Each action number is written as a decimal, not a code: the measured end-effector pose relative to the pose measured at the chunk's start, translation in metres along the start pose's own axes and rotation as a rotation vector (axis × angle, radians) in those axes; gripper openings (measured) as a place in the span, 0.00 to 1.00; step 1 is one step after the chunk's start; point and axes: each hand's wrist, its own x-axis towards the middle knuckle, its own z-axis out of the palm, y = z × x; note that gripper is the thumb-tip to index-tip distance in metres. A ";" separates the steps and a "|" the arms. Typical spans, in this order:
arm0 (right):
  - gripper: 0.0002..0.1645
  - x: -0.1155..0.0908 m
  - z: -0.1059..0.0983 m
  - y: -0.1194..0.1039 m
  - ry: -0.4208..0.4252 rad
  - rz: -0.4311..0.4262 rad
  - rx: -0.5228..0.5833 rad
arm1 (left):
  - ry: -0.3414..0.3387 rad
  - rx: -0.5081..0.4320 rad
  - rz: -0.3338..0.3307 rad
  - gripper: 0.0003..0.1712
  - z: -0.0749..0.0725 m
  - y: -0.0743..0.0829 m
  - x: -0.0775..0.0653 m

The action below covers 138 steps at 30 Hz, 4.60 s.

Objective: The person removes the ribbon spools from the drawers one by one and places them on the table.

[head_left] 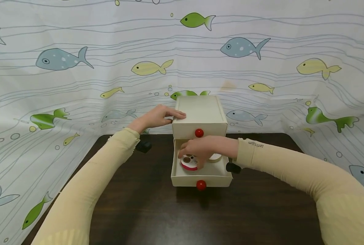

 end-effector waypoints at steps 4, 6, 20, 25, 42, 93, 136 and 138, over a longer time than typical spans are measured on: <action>0.43 -0.015 -0.007 0.000 0.024 -0.036 0.070 | 0.008 0.002 0.003 0.27 0.001 -0.002 0.001; 0.43 -0.024 -0.010 0.000 0.032 -0.048 0.097 | 0.010 -0.006 0.004 0.27 0.002 -0.002 0.002; 0.42 -0.113 -0.009 0.016 0.286 0.001 0.239 | -0.003 0.016 0.018 0.27 -0.003 -0.001 0.001; 0.44 -0.140 0.005 0.035 0.363 0.083 0.229 | -0.017 0.018 0.033 0.26 -0.004 -0.002 0.002; 0.41 -0.156 0.105 0.095 0.379 0.291 0.299 | 0.001 -0.001 0.029 0.27 -0.004 -0.002 0.001; 0.37 -0.146 0.131 0.092 0.250 0.259 0.372 | 0.037 -0.046 0.006 0.27 0.001 -0.004 0.000; 0.10 -0.019 -0.005 0.025 -0.153 0.157 0.021 | 0.020 -0.030 0.007 0.29 0.000 -0.001 -0.002; 0.10 -0.016 -0.003 0.022 -0.125 0.127 0.025 | 0.018 -0.033 0.010 0.29 0.000 -0.001 -0.001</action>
